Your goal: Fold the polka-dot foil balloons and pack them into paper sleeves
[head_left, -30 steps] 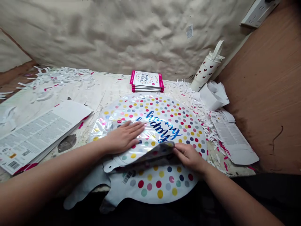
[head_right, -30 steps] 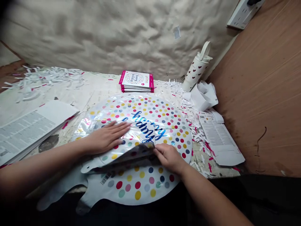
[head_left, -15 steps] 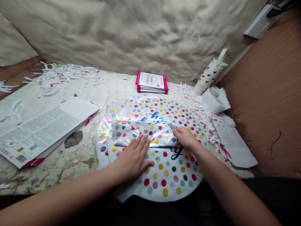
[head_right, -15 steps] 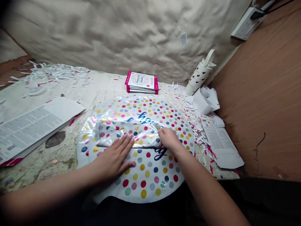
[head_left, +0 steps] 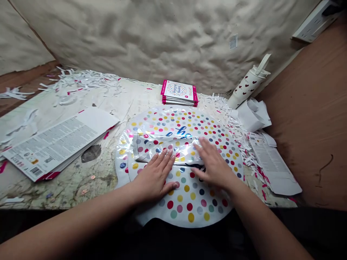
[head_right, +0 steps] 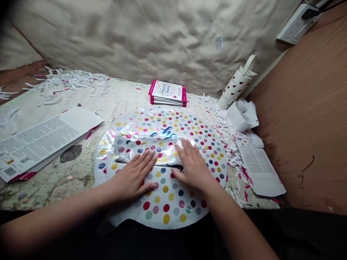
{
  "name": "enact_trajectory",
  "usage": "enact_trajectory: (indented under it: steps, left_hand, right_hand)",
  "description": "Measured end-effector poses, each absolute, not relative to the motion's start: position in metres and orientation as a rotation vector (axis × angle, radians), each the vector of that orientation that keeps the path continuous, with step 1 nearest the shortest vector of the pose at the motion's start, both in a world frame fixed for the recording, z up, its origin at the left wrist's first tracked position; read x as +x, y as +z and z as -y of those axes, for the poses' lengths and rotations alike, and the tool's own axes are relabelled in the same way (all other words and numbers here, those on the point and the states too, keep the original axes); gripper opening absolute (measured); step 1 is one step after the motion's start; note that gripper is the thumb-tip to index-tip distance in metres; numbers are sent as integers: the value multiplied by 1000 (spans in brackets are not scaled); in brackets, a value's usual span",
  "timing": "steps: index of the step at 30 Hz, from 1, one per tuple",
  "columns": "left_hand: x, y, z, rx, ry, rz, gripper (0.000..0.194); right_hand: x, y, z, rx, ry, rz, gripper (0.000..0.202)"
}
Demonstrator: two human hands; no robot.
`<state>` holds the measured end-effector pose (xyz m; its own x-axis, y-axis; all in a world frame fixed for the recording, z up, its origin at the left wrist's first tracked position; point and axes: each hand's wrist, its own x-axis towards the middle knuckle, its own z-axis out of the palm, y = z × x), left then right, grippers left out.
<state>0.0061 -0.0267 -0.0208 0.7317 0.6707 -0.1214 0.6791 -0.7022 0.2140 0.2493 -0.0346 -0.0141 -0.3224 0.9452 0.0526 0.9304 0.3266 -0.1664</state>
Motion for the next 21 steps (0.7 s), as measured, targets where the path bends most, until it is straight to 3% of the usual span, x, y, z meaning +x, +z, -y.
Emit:
enact_trajectory:
  steps: [3, 5, 8, 11, 14, 16, 18, 21]
  left_hand:
    - [9, -16, 25, 2659, -122, -1066, 74]
    - [12, -14, 24, 2657, -135, -1121, 70]
    - [13, -12, 24, 2714, -98, -1266, 58]
    - [6, -14, 21, 2737, -40, -1263, 52]
    - [-6, -20, 16, 2687, 21, -1074, 55]
    - [-10, -23, 14, 2693, 12, -908, 56]
    - [-10, -24, 14, 2721, -20, -792, 58]
    - [-9, -22, 17, 2752, -61, -705, 63]
  right_hand:
    - [241, -9, 46, -1522, -8, 2544, 41]
    - [230, -4, 53, -1482, -133, 2483, 32]
    - [216, 4, 70, -1081, -260, 2481, 25]
    - [217, -1, 88, -891, -238, 2314, 43]
    - [232, -21, 94, -1356, -2, 2008, 78]
    - [242, -33, 92, -1582, 153, 1942, 88]
    - [248, -40, 88, -1472, 132, 2089, 84]
    - [250, -38, 81, -957, 25, 2482, 64]
